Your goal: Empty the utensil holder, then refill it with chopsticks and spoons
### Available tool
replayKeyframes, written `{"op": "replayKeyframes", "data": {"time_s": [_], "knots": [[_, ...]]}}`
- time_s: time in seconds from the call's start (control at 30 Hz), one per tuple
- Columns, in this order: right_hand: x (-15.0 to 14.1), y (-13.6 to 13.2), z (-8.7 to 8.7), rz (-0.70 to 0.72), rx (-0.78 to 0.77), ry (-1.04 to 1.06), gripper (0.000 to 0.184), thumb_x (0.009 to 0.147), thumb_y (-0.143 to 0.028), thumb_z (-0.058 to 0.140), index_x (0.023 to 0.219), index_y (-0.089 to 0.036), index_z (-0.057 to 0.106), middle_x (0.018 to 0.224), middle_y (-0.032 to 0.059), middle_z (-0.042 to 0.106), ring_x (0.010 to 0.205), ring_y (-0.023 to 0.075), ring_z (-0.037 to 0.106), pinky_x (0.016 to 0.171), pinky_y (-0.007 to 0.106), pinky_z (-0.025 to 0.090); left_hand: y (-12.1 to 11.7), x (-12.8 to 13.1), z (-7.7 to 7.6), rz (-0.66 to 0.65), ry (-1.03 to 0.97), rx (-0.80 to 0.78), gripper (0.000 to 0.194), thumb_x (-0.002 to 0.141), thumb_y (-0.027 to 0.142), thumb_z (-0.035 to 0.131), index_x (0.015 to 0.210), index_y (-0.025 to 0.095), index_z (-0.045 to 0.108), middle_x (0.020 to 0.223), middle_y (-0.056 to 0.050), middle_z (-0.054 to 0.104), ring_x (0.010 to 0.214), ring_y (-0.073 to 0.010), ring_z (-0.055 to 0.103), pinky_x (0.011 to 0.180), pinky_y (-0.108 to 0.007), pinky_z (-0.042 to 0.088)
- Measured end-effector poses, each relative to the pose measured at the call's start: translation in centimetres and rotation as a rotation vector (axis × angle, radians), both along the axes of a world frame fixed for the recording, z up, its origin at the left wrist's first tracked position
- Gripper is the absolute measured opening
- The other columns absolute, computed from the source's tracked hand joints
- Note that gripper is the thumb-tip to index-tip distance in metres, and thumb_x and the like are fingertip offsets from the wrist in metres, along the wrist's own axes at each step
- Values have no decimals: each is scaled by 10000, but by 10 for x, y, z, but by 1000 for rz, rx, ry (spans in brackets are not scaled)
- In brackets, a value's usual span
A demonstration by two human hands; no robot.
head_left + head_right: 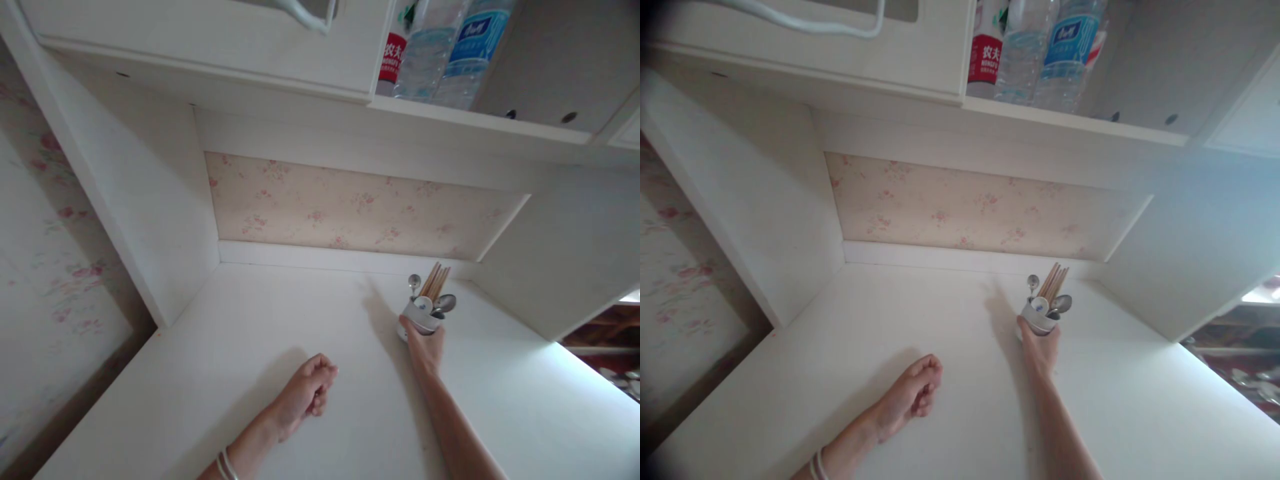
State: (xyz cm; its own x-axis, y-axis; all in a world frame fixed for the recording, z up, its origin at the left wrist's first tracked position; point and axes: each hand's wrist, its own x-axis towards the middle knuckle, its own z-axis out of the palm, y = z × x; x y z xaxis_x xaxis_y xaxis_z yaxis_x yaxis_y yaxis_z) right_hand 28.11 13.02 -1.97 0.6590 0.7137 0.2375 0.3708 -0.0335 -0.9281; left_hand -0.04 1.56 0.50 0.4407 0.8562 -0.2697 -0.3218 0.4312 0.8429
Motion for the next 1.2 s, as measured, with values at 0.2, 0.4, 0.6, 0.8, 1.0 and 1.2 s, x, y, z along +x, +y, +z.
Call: {"op": "replayKeyframes", "data": {"time_s": [0.2,0.4,0.6,0.8,1.0,1.2], "knots": [[-90,-59,15,471,-62,201,540,647,-472,754,1059,-165,586,882,72,692,767,246,615,639,318,481,12,-13,-1,380,-225,60,422,779,400,693,1137,272,509,1005,-14,561,811,-121,579,650,-235,438],[-156,-107,36,996,-207,340,502,683,-420,758,1080,-151,609,930,74,694,849,246,604,722,327,465,16,-37,14,390,-531,-10,515,816,576,574,1247,300,516,1122,-67,638,938,-222,634,769,-343,493],[-165,-106,42,1234,-418,499,434,768,-445,685,1083,-150,639,920,59,699,847,217,614,718,293,444,24,-42,12,580,-604,-150,504,774,669,552,882,183,629,786,-46,683,700,-194,648,681,-325,507],[-153,-87,43,1178,-697,790,452,812,-566,595,1000,-159,652,848,54,688,679,160,613,593,248,456,34,-38,-3,623,-644,-195,419,830,564,542,854,154,624,756,-45,666,667,-165,634,644,-290,512],[-143,-89,30,1241,-761,870,482,826,-553,593,1087,-150,623,874,76,697,745,193,653,695,314,512,37,-45,-6,762,-554,-242,353,836,519,543,750,178,571,632,-9,619,561,-146,601,570,-278,505],[-140,-90,23,1297,-728,982,492,842,-547,571,1137,-154,586,902,82,697,749,209,672,639,316,526,34,-51,1,717,-560,-180,399,788,577,608,791,182,561,672,-22,628,568,-156,612,543,-290,528]]}}
